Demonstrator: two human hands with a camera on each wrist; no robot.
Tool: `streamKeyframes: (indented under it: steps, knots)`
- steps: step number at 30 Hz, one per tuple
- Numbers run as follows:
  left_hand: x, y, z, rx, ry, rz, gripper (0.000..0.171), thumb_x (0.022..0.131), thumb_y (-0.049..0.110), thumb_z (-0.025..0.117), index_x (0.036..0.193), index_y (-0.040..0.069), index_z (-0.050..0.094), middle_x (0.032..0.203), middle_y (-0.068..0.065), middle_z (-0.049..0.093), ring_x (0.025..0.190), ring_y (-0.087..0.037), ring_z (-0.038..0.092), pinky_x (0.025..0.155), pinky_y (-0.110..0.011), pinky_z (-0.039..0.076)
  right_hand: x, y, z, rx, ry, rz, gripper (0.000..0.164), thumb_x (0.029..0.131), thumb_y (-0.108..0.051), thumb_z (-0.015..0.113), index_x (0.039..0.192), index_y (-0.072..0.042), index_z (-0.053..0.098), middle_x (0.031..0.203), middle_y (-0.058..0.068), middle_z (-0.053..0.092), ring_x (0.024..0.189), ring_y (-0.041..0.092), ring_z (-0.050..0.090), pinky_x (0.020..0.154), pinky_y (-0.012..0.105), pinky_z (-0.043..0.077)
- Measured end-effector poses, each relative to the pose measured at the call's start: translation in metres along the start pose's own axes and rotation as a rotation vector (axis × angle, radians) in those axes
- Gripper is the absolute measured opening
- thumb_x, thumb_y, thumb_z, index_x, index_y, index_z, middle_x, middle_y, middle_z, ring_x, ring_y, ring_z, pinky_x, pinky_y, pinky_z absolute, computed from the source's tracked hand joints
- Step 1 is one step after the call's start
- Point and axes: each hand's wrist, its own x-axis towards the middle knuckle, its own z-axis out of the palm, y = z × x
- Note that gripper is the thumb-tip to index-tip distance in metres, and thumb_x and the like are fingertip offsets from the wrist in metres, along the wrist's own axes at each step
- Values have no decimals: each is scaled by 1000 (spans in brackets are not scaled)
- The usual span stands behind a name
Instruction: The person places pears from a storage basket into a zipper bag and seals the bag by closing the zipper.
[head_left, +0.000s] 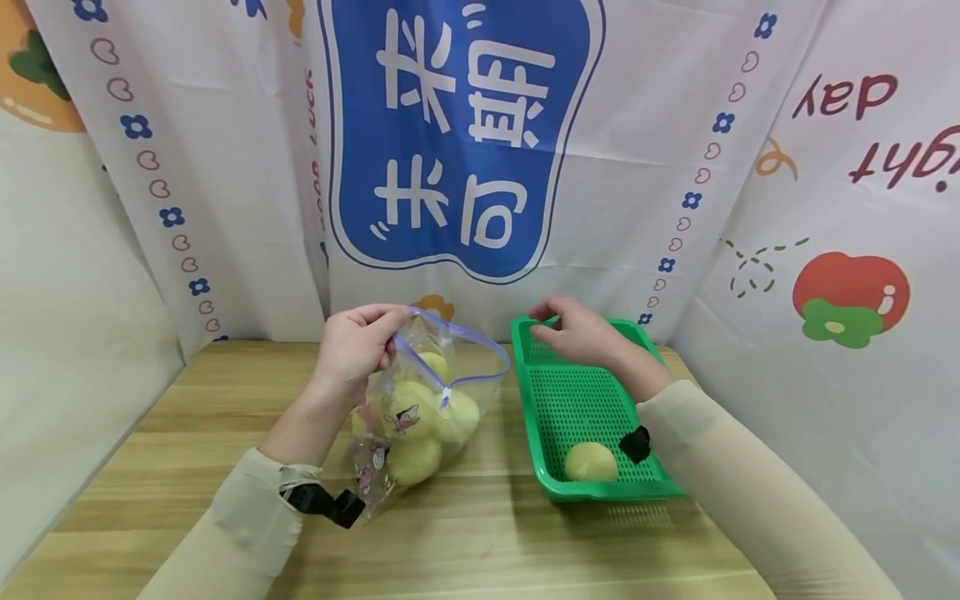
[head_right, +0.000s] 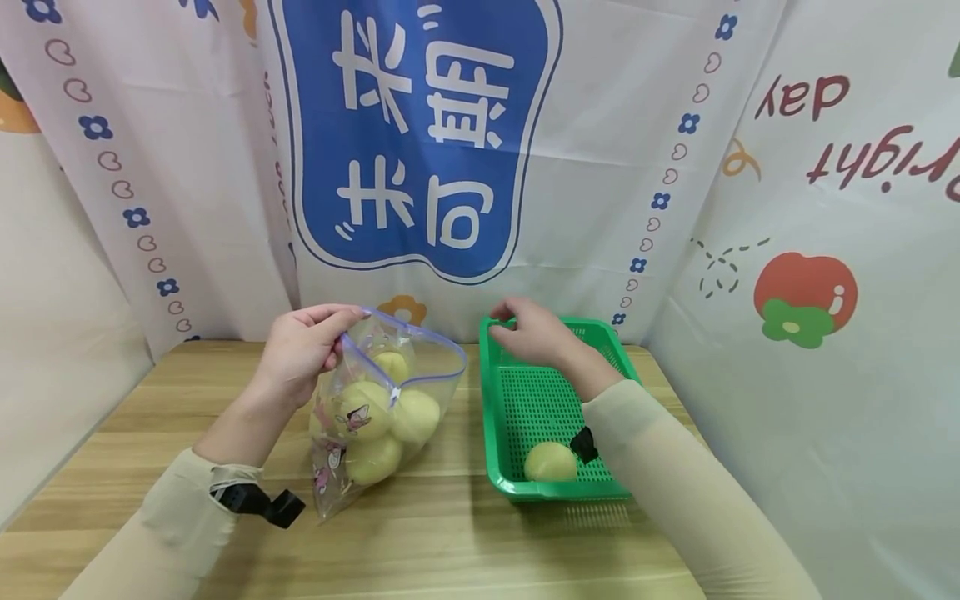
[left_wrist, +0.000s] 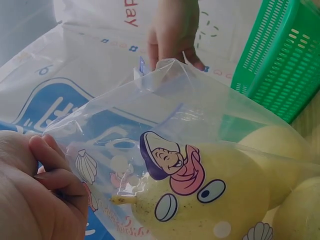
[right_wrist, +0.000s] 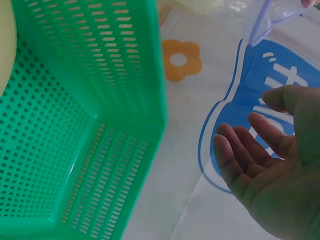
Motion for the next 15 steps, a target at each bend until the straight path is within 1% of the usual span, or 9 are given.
streamKeyframes:
  steps: [3,5,9,13,15]
  knots:
    - [0,0,0,1,0,7,34,105,26,76,126,-1,78,61,9,60,46,-1,48,44,-15,43,-1,11,-3,-41,-31,17,38,110,-25,62,140,-2,66,144,19,68,131,37,66,115,56,54]
    - [0,0,0,0,-1,10,34,106,26,76,126,-1,78,61,9,60,46,-1,48,45,-15,43,-2,17,-4,-73,-67,25,37,110,-24,62,139,-1,67,140,20,70,131,37,66,114,56,54]
    - [0,-1,-1,-1,-3,11,34,106,26,76,126,-1,78,61,9,60,47,-1,48,45,-15,43,-5,27,-4,-141,-180,44,38,110,-26,61,138,-1,68,136,17,73,130,36,67,114,55,54]
    - [0,-1,-2,-7,-7,7,34,106,26,76,126,-2,77,61,8,60,47,-1,48,45,-15,43,-8,34,-3,-183,-300,67,40,109,-30,64,138,-3,69,136,15,73,129,33,68,113,55,55]
    - [0,-2,-2,-10,-8,5,34,106,26,76,126,-2,77,62,8,60,47,-1,48,45,-15,43,-10,37,-3,-201,-356,83,41,108,-31,65,138,-4,70,136,14,73,126,31,68,110,53,57]
